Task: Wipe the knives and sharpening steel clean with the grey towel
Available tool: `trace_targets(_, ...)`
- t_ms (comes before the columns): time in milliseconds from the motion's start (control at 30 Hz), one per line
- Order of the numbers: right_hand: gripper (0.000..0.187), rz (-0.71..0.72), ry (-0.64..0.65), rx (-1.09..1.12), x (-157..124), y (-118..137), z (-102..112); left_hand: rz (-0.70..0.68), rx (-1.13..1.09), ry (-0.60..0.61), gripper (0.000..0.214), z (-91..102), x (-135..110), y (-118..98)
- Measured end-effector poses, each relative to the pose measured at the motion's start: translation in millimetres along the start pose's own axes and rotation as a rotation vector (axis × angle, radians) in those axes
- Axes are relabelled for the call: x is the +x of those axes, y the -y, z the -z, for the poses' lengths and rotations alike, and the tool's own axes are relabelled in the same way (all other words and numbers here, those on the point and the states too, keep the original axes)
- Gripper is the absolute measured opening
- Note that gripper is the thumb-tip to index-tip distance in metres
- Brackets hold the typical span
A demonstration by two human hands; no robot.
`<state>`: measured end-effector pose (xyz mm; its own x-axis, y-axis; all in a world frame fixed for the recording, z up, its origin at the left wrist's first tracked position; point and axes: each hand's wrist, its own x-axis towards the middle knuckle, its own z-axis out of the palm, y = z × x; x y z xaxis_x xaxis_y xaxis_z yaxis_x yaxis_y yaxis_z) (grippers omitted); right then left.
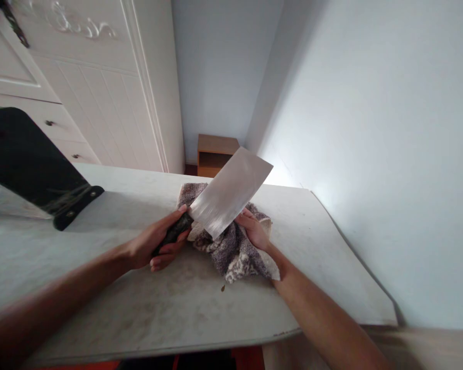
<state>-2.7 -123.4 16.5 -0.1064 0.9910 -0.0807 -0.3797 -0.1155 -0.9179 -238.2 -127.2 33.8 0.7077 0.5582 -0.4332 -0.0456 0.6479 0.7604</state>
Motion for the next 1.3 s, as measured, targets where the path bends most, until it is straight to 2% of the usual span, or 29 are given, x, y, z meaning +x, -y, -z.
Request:
trace_targets(167, 0.022, -0.032, -0.095, 0.126, 0, 3, 3, 0.045, 0.048, 0.054, 0.060, 3.9, -4, 0)
trace_targets(267, 0.018, -0.053, -0.131, 0.170, 0, 13, 4, 0.044, 0.104, 0.041, 0.062, 1.8, -6, 1)
trace_targets(400, 0.021, 0.053, -0.181, 0.254, 2, 32, 12, 0.032, 0.171, -0.032, 0.062, 2.5, -8, -2)
trace_targets(500, 0.032, 0.110, -0.204, 0.290, 6, 42, 25, 0.080, 0.224, -0.060, 0.062, 8.1, -12, -8)
trace_targets(667, 0.041, 0.162, -0.142, 0.206, 10, 49, 41, 0.169, 0.324, -0.106, 0.060, 19.3, -19, -14)
trace_targets(800, 0.045, 0.167, -0.104, 0.145, 6, 48, 35, 0.177, 0.335, -0.098, 0.059, 23.0, -20, -13)
trace_targets(1033, 0.044, 0.228, -0.104, 0.116, -2, 45, 17, 0.147, 0.285, -0.204, 0.061, 17.1, -20, -15)
trace_targets(1300, 0.044, 0.244, -0.103, 0.082, 5, 37, 24, 0.155, 0.138, -0.274, 0.060, 16.4, -18, -17)
